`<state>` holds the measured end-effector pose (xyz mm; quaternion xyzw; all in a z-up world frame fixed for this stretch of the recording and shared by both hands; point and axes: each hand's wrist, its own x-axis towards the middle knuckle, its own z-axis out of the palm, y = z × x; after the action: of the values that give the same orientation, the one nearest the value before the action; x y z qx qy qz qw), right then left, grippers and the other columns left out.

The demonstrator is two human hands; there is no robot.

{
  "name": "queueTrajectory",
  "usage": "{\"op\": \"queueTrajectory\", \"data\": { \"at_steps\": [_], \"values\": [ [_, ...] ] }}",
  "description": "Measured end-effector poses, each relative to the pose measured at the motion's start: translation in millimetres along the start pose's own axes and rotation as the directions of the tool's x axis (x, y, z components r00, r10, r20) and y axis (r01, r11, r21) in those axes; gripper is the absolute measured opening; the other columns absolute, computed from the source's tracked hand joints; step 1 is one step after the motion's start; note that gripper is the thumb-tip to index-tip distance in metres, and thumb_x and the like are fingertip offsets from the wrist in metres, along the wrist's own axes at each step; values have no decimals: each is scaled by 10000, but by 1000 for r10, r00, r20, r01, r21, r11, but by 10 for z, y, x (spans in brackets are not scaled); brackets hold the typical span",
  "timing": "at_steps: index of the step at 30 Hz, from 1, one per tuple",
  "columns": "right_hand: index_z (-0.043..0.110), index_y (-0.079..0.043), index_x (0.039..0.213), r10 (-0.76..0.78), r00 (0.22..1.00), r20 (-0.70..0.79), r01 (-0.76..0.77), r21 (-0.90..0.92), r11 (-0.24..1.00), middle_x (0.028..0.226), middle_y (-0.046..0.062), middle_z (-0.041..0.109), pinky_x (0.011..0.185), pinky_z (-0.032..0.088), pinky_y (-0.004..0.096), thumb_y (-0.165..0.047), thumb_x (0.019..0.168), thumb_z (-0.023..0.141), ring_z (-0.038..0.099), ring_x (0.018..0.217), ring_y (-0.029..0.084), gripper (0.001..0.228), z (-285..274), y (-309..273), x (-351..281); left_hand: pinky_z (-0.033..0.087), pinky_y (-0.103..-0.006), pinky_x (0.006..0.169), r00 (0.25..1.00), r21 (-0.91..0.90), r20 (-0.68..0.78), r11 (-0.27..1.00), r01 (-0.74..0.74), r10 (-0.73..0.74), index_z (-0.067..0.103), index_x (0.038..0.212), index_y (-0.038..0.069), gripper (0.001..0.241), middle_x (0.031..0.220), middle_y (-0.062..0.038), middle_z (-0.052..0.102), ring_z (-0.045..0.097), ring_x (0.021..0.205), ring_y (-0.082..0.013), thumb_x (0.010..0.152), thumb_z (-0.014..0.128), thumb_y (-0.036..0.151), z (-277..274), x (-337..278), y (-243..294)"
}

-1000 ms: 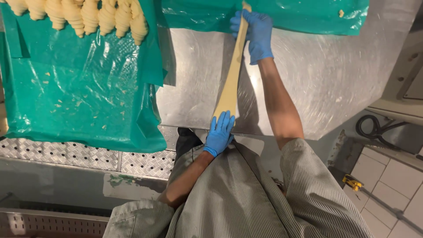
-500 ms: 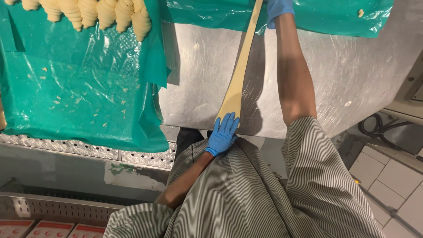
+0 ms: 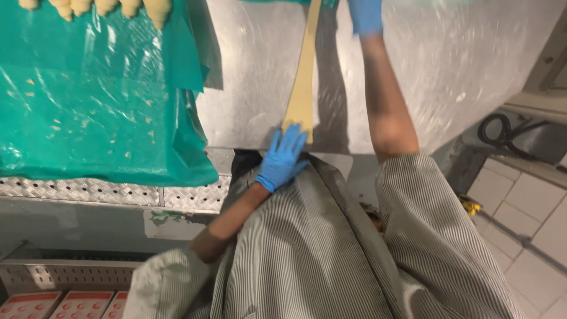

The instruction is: Rolling triangular pieces of dough into croissant shapes on a metal workbench.

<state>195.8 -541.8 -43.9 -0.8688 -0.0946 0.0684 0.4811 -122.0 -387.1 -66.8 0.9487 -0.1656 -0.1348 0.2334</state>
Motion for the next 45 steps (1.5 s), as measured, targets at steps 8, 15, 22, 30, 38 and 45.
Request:
{"op": "queueTrajectory", "data": {
  "at_steps": [8, 15, 22, 30, 38, 45],
  "values": [
    [222, 13, 1635, -40, 919, 393, 234, -461, 856, 1685, 263, 242, 1282, 134, 609, -351, 988, 595, 207, 1565, 473, 831, 481, 202, -2988, 144, -570, 1258, 997, 118, -1, 990, -74, 74, 279, 1612, -2, 896, 1691, -174, 262, 223, 1568, -327, 971, 558, 559, 404, -526, -334],
    [260, 25, 1616, -81, 894, 442, 351, -573, 741, 1675, 220, 265, 1255, 106, 626, -418, 1015, 585, 240, 1561, 390, 814, 885, 422, -3507, 80, -599, 1253, 995, 227, 63, 969, -95, 83, 265, 1635, 50, 952, 1700, -133, 247, 200, 1576, -288, 925, 580, 602, 668, -510, -386],
    [288, 27, 1601, -87, 908, 409, 340, -601, 723, 1681, 215, 263, 1258, 81, 627, -461, 1011, 590, 229, 1571, 382, 823, 921, 441, -3446, 84, -625, 1250, 996, 223, 49, 971, -82, 73, 260, 1640, 88, 991, 1708, -115, 232, 195, 1581, -268, 874, 656, 576, 718, -429, -391],
    [285, 29, 1605, -81, 921, 380, 302, -567, 766, 1681, 214, 251, 1261, 62, 631, -488, 1014, 595, 208, 1573, 379, 844, 935, 430, -3334, 94, -659, 1236, 997, 208, 51, 976, -62, 52, 250, 1643, 92, 1038, 1711, -117, 207, 182, 1581, -273, 829, 716, 534, 593, -280, -365],
    [275, 73, 1584, -63, 921, 384, 284, -554, 783, 1673, 263, 221, 1249, 43, 649, -509, 981, 601, 176, 1570, 419, 899, 852, 304, -3057, 92, -687, 1209, 995, 227, 92, 973, -48, 28, 223, 1639, 67, 1095, 1704, -144, 192, 170, 1579, -289, 786, 754, 502, 379, -68, -317],
    [286, 78, 1589, -129, 904, 407, 335, -491, 804, 1677, 263, 219, 1265, 39, 638, -472, 1013, 592, 177, 1576, 415, 853, 745, 305, -3109, 90, -657, 1250, 995, 175, 39, 980, -94, 89, 261, 1636, 25, 1046, 1706, -167, 216, 190, 1584, -310, 849, 707, 549, 386, -166, -383]
  ]
}}
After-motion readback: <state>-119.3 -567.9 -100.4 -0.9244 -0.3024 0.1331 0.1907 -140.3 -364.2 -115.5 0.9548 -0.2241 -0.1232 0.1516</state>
